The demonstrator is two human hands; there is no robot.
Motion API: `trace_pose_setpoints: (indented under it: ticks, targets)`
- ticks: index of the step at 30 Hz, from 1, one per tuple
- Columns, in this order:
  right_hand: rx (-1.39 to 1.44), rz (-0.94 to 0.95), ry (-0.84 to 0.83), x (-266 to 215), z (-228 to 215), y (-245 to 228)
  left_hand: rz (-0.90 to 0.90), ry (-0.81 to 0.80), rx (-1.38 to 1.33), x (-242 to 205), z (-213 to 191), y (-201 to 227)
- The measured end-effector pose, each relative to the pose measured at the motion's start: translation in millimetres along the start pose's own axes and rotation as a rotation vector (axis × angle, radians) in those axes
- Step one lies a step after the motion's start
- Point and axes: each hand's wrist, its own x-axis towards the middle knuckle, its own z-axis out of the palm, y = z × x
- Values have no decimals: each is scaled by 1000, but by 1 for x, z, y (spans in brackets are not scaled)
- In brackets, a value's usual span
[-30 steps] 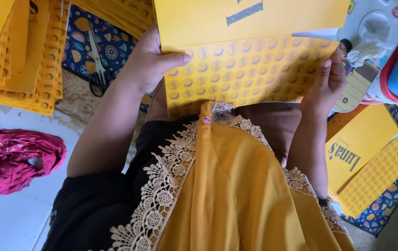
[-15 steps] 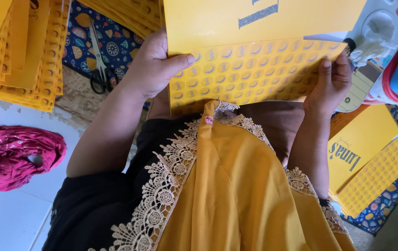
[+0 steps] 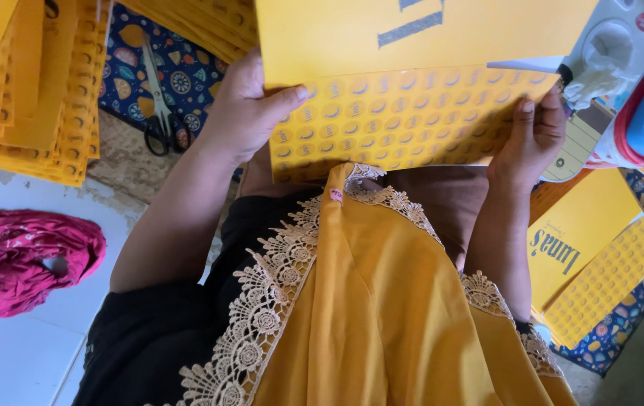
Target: Apply glue to the edges of yellow paper folders and press them to seal.
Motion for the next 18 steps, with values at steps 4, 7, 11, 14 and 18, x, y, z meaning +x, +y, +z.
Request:
trace_pose_setpoints:
  ticks: [4,7,11,14,18]
  targets:
    - [17,-26,25,-3,3,0,-23,54,29,-3,-2,3]
    - [8,24,24,-1,10,-4,-20,177,146,-4,-6,-1]
    - [86,2,10,-3,12,11,123,298,128,-4,-8,-5]
    - [112,7,-16,-7,10,21,183,365,137,-7,-15,-14]
    - [96,173,-128,-9,18,8,373,519,-50,-5,-49,-51]
